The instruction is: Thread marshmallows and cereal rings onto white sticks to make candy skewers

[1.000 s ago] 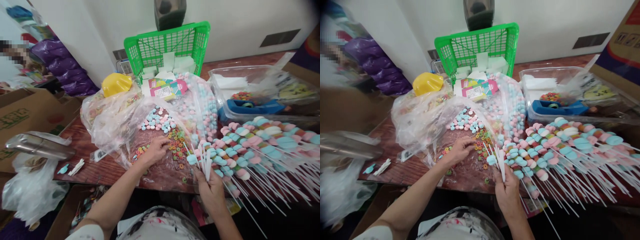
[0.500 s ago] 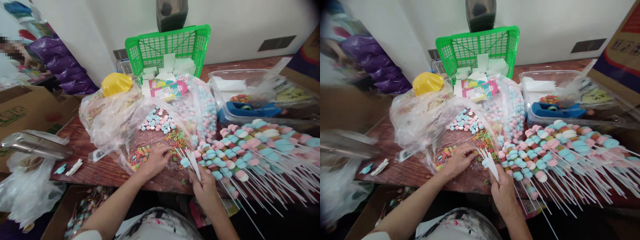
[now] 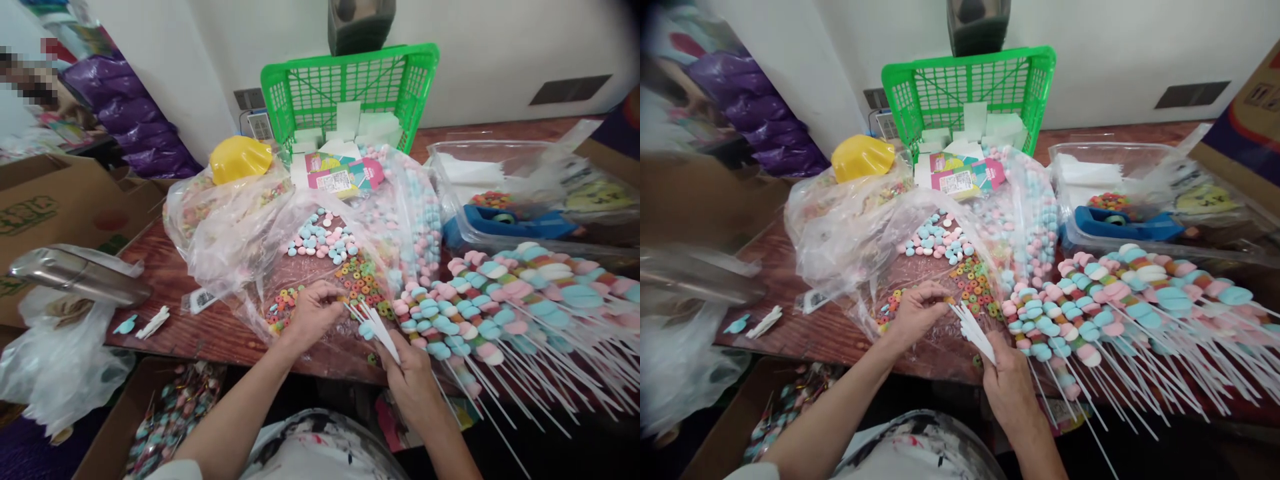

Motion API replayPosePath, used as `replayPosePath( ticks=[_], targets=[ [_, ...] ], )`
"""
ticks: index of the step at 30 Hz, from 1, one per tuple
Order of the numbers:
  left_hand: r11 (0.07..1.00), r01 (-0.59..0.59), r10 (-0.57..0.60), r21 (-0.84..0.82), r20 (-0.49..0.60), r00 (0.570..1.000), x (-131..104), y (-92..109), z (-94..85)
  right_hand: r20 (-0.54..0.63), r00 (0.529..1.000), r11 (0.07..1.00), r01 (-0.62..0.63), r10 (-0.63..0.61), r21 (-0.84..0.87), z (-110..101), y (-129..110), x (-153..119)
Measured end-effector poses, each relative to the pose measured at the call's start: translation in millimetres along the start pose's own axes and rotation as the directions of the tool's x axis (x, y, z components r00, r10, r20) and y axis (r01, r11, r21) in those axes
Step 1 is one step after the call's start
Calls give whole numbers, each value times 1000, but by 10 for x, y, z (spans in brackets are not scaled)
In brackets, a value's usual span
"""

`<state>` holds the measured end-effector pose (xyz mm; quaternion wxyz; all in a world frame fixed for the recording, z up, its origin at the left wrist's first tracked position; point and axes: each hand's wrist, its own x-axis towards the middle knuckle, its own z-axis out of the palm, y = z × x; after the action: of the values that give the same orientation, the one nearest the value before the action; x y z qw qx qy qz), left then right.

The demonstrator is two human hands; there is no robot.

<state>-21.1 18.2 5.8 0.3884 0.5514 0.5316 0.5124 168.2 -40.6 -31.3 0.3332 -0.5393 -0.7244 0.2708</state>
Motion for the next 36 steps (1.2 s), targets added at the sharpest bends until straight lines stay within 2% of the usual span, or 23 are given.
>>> replayPosePath(
  ticks=[4,7,12,14,17,19,20,22,24,25,27,28,30,36],
  targets=[
    [994,97,-98,-46,-16,995,13,-32,-10,11,1000,1000,11,-11,27,-9,-9,-12],
    [997,74,-74,-19,-14,997,-9,-48,-13,13,1000,1000,19,-19,-4,-15,-13,-10],
    [971,-172,177,168,-17,984,-79,-53,22,15,1000,995,21,-19,-101,0,17,-12],
    [917,-304,310,259,18,951,-98,-33,44,20,999,994,28,-26,-104,16,19,-16],
    [792,-505,506,342,94,857,-116,9,73,-12,999,996,43,-44,-76,62,-3,-19],
    [761,-557,554,332,113,825,-126,29,86,-63,995,996,72,-75,-54,105,-23,-18],
    [779,-549,543,303,111,832,-130,36,89,-93,991,994,94,-98,-48,126,-30,-16],
    [876,-449,445,176,66,893,-133,46,90,-142,978,988,151,-154,-34,156,-33,-10],
    [974,-219,219,-54,-15,976,-125,56,85,-181,966,983,184,-184,-16,165,-22,-4],
    [979,-75,71,-188,-31,997,-119,63,82,-199,962,982,189,-187,-9,163,-15,-3],
    [900,180,-182,-398,33,983,-104,82,75,-227,957,982,188,-183,2,154,-4,-4],
    [850,269,-256,-453,92,962,-98,95,73,-240,954,982,186,-179,8,149,-6,-6],
    [784,361,-316,-506,176,932,-91,122,76,-267,947,981,194,-180,28,138,-26,-10],
    [650,475,-364,-593,305,880,-142,120,134,-276,930,952,283,-242,117,105,-112,-16]
  ],
)
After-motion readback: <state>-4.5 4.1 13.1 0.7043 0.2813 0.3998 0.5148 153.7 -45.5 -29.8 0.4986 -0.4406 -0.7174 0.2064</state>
